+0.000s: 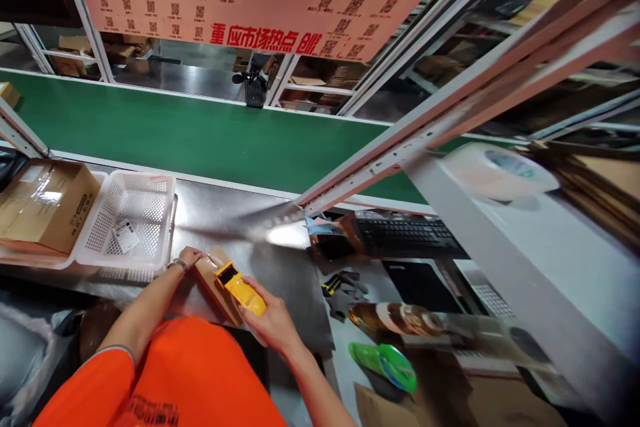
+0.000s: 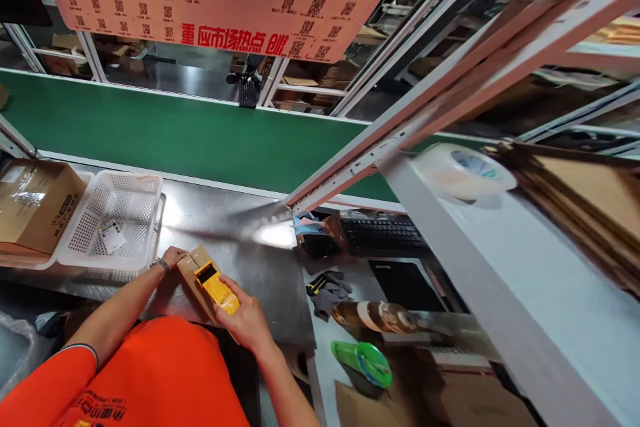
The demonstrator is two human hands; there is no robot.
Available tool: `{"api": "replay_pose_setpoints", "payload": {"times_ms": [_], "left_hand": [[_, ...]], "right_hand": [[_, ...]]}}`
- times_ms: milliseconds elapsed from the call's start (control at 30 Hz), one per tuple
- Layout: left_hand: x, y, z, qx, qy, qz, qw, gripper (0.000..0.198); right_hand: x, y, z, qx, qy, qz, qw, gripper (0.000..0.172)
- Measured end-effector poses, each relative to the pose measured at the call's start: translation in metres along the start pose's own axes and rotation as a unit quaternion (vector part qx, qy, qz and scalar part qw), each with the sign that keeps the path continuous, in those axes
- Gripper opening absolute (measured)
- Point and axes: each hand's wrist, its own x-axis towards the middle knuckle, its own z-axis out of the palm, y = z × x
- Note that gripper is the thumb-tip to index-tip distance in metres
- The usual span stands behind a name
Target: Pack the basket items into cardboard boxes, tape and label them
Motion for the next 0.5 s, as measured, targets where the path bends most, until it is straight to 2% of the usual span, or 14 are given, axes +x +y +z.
{"api": "replay_pose_setpoints", "payload": {"times_ms": [133,233,367,433,500], "left_hand": [[-0.001,-0.003,-0.003,0.058,-0.007,0.011,0.998,0.034],[0.0,0.003,-0.016,0.093,-0.021,0.035,0.995,0.049],[0.001,0.022,-0.041,0.113,-0.077,0.144,0.98,0.076],[0.001,0.037,-0.046,0.154,-0.135,0.246,0.947,0.097],[0.0,0.053,-0.042,0.238,-0.194,0.35,0.885,0.124]], "right_hand": [[0.001,0.003,-0.001,-0.011,0.001,-0.01,1.0,0.064],[0.002,0.004,-0.002,-0.012,0.001,-0.016,1.0,0.068],[0.003,0.002,-0.002,0.0,-0.012,-0.006,1.0,0.074],[0.003,0.0,-0.002,0.005,-0.015,-0.002,1.0,0.074],[0.003,-0.001,-0.003,0.005,-0.016,0.002,1.0,0.073]]}}
